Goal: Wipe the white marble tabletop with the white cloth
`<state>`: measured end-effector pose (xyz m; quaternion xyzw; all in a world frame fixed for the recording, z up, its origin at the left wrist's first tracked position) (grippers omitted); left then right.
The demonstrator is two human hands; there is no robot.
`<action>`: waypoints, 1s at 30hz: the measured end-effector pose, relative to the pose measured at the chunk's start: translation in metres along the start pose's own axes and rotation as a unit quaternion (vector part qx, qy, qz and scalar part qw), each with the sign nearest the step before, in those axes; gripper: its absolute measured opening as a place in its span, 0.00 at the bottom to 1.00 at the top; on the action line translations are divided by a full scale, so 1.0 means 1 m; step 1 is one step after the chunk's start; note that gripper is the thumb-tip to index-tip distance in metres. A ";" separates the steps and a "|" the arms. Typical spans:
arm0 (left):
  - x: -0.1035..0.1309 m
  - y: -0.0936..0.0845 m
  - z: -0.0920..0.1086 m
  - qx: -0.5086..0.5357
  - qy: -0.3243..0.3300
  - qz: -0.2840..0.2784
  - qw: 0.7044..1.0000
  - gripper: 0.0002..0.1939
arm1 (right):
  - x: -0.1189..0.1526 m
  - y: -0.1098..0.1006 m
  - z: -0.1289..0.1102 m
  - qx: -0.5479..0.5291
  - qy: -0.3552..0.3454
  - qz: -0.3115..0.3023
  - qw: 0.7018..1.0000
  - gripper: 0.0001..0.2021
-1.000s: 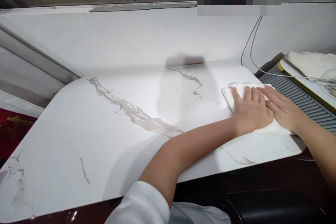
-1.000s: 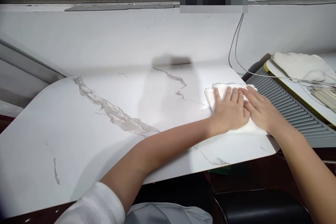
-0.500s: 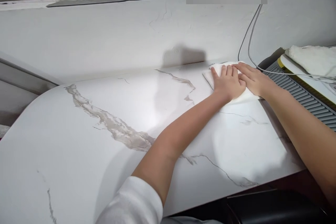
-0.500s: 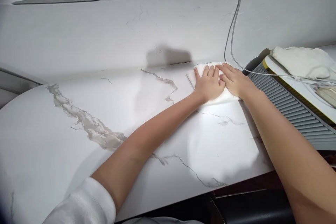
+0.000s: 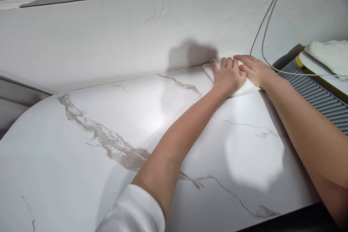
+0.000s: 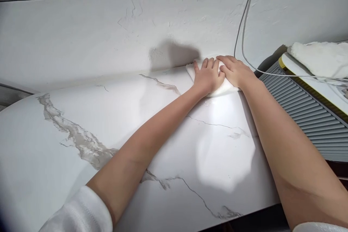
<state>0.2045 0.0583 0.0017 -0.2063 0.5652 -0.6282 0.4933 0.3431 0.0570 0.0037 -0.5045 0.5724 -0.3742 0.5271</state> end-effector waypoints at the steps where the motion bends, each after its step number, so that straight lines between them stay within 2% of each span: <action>1: 0.001 0.000 0.001 -0.002 -0.001 0.004 1.000 0.28 | 0.001 -0.001 -0.001 -0.014 0.011 -0.002 1.000 0.26; 3: 0.005 0.000 0.003 -0.008 -0.002 0.008 1.000 0.29 | 0.003 -0.001 -0.003 -0.037 0.023 -0.003 0.999 0.26; 8: 0.021 -0.005 0.005 -0.009 0.001 -0.007 1.000 0.29 | 0.018 0.001 -0.012 -0.017 -0.008 0.022 1.000 0.27; 14: 0.059 -0.018 0.008 -0.005 0.025 -0.013 1.000 0.29 | 0.059 0.004 -0.021 -0.007 -0.017 0.056 0.998 0.28; 18: 0.097 -0.026 0.012 -0.006 0.050 -0.009 0.999 0.29 | 0.099 -0.001 -0.039 0.009 0.013 0.069 0.997 0.27; 22: 0.145 -0.038 0.018 -0.011 0.080 0.006 0.997 0.29 | 0.147 -0.011 -0.070 0.021 0.065 0.062 0.996 0.28; 27: 0.206 -0.062 0.023 -0.010 0.103 0.001 0.995 0.29 | 0.205 -0.023 -0.108 0.019 0.064 0.061 0.996 0.28; 30: 0.231 -0.073 0.023 -0.009 0.120 -0.006 0.993 0.29 | 0.230 -0.027 -0.124 0.021 0.078 0.059 0.995 0.28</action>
Point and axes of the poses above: each hand's wrist, its own x-axis away from the middle knuckle, its own y-axis out of the palm, z = x × y, the point moved 1 cm from there along -x, towards the middle knuckle, and after that the axes turned 7 degrees about z, right-handed, at the moved point
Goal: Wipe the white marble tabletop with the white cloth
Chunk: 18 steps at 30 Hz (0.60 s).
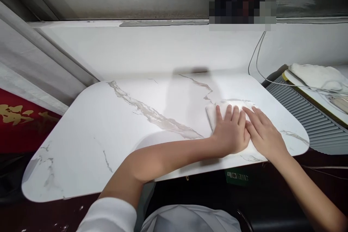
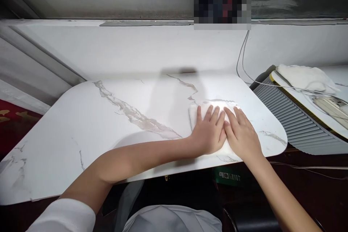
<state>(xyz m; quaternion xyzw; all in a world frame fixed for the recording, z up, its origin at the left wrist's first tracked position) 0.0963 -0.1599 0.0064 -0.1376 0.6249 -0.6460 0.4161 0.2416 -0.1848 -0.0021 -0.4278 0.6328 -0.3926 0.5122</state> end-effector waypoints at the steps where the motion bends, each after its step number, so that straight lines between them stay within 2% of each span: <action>1: 0.006 -0.003 0.001 0.000 0.003 0.001 1.000 0.29 | 0.006 -0.002 -0.003 0.002 0.003 -0.001 1.000 0.28; 5: 0.015 -0.006 0.002 0.005 0.007 0.000 1.000 0.29 | 0.014 -0.005 -0.009 0.000 0.003 -0.006 1.000 0.28; 10: 0.010 -0.002 0.000 0.010 0.000 0.001 1.000 0.30 | 0.003 0.002 -0.002 -0.010 -0.016 -0.008 1.000 0.28; 14: -0.006 0.005 -0.013 0.011 -0.017 0.016 1.000 0.29 | -0.020 0.015 0.005 -0.035 -0.051 0.010 0.998 0.27; 18: -0.040 0.013 -0.042 0.024 -0.036 0.002 0.999 0.29 | -0.063 0.032 0.003 -0.053 -0.057 0.021 0.997 0.26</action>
Point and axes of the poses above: each hand's wrist, its own x-axis away from the middle knuckle, its own y-axis out of the palm, z = x × y, the point moved 1 cm from there along -x, towards the middle knuckle, and after that the axes turned 7 degrees about z, right-handed, at the moved point
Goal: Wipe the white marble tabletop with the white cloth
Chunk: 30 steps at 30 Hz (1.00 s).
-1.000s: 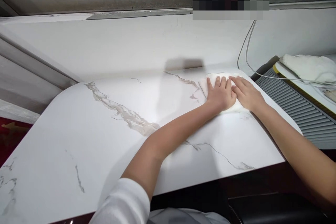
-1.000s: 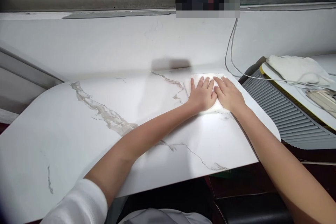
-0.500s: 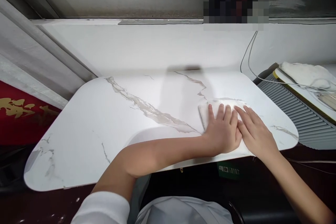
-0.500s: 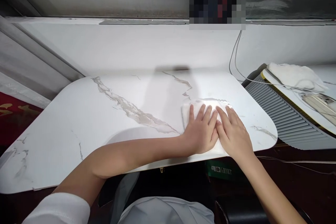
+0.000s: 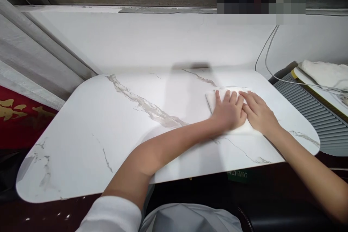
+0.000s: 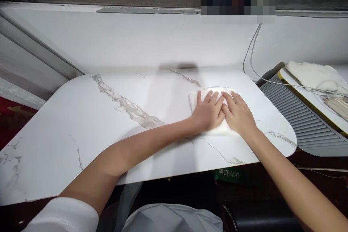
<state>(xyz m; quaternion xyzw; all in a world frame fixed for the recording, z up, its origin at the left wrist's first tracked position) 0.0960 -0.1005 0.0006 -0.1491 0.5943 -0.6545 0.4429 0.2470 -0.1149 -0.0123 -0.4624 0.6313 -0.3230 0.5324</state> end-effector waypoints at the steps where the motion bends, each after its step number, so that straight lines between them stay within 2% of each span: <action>1: -0.011 0.001 -0.009 0.005 -0.005 -0.009 1.000 0.29 | -0.013 0.005 0.000 0.000 0.006 0.004 1.000 0.26; 4: -0.046 0.003 -0.039 0.017 -0.026 -0.041 0.999 0.29 | -0.056 0.018 -0.001 -0.009 0.016 0.011 1.000 0.26; 7: -0.073 0.001 -0.066 0.026 -0.048 -0.046 0.997 0.29 | -0.094 0.032 -0.006 -0.024 0.010 0.012 1.000 0.25; 11: -0.093 0.000 -0.094 0.031 -0.062 -0.023 0.997 0.29 | -0.130 0.048 -0.012 -0.019 -0.003 0.011 1.000 0.26; 15: -0.102 0.001 -0.109 0.028 -0.076 -0.007 0.997 0.29 | -0.152 0.057 -0.015 -0.028 -0.021 0.008 0.999 0.26; 19: -0.105 0.003 -0.114 0.019 -0.084 0.002 0.996 0.28 | -0.160 0.061 -0.015 -0.038 -0.030 -0.004 0.999 0.26; 23: -0.101 0.004 -0.112 0.010 -0.096 -0.001 0.995 0.29 | -0.156 0.059 -0.019 -0.026 -0.029 -0.009 0.999 0.27; 27: -0.086 0.000 -0.106 0.002 -0.101 -0.016 0.995 0.30 | -0.141 0.055 -0.028 0.016 -0.032 -0.028 0.999 0.27; 30: -0.064 -0.006 -0.094 -0.004 -0.093 -0.023 0.995 0.30 | -0.119 0.050 -0.036 0.028 -0.039 -0.029 0.998 0.28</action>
Point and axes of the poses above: each hand's wrist, its own x-axis away from the middle knuckle, its own y-axis out of the palm, z = x × y, the point moved 1 cm from there along -x, towards the middle knuckle, and after that the axes turned 7 degrees about z, right-handed, at the moved point
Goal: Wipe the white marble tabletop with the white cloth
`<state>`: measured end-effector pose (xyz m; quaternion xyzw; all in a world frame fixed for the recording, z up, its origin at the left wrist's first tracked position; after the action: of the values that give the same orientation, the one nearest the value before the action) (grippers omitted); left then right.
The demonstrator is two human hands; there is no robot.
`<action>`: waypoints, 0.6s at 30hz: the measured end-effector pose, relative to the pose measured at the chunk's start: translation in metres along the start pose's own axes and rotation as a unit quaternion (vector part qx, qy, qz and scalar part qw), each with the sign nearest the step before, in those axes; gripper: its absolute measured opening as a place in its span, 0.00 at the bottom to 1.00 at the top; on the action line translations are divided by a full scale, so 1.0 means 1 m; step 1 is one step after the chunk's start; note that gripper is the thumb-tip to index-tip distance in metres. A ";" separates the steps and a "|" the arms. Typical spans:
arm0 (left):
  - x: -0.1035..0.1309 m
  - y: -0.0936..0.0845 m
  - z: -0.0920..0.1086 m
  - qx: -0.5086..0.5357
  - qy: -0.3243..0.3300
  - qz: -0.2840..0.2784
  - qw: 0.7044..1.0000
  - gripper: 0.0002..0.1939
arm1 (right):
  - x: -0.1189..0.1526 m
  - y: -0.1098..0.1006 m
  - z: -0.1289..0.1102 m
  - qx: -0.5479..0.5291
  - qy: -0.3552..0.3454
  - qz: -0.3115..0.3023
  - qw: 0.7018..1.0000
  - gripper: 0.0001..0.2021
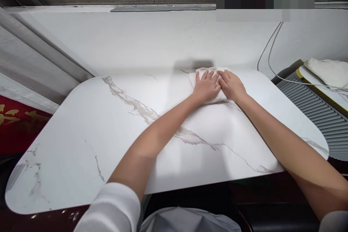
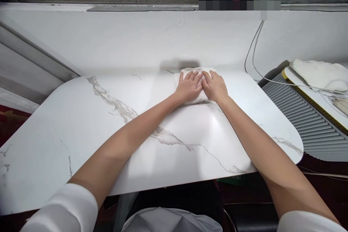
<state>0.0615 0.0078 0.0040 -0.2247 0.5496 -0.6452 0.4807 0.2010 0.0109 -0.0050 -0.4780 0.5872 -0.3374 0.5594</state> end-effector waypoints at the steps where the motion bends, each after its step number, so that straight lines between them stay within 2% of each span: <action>1: 0.011 -0.002 0.004 -0.002 0.002 0.000 1.000 0.30 | 0.010 -0.002 -0.003 0.001 0.000 0.004 1.000 0.27; 6: 0.079 -0.012 0.027 -0.026 0.006 0.011 1.000 0.29 | 0.072 -0.017 -0.022 -0.005 -0.019 0.018 1.000 0.27; 9: 0.117 -0.018 0.038 -0.036 0.030 0.010 0.999 0.29 | 0.112 -0.027 -0.033 -0.006 -0.031 0.022 0.999 0.28; 14: 0.165 -0.030 0.048 -0.037 0.077 -0.007 0.996 0.30 | 0.168 -0.044 -0.053 -0.008 -0.032 0.034 0.999 0.27; 18: 0.198 -0.042 0.050 -0.034 0.109 -0.003 0.993 0.30 | 0.200 -0.054 -0.069 -0.022 -0.061 0.033 0.997 0.29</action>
<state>0.0005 -0.1911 0.0103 -0.1706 0.6200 -0.6480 0.4081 0.1602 -0.2034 -0.0119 -0.4904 0.5742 -0.2762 0.5946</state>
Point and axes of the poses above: each hand's wrist, its own x-axis away from the middle knuckle, its own y-axis out of the palm, z = x × y, the point moved 1 cm from there along -x, towards the middle knuckle, and after that the axes turned 7 degrees about z, right-handed, at the moved point
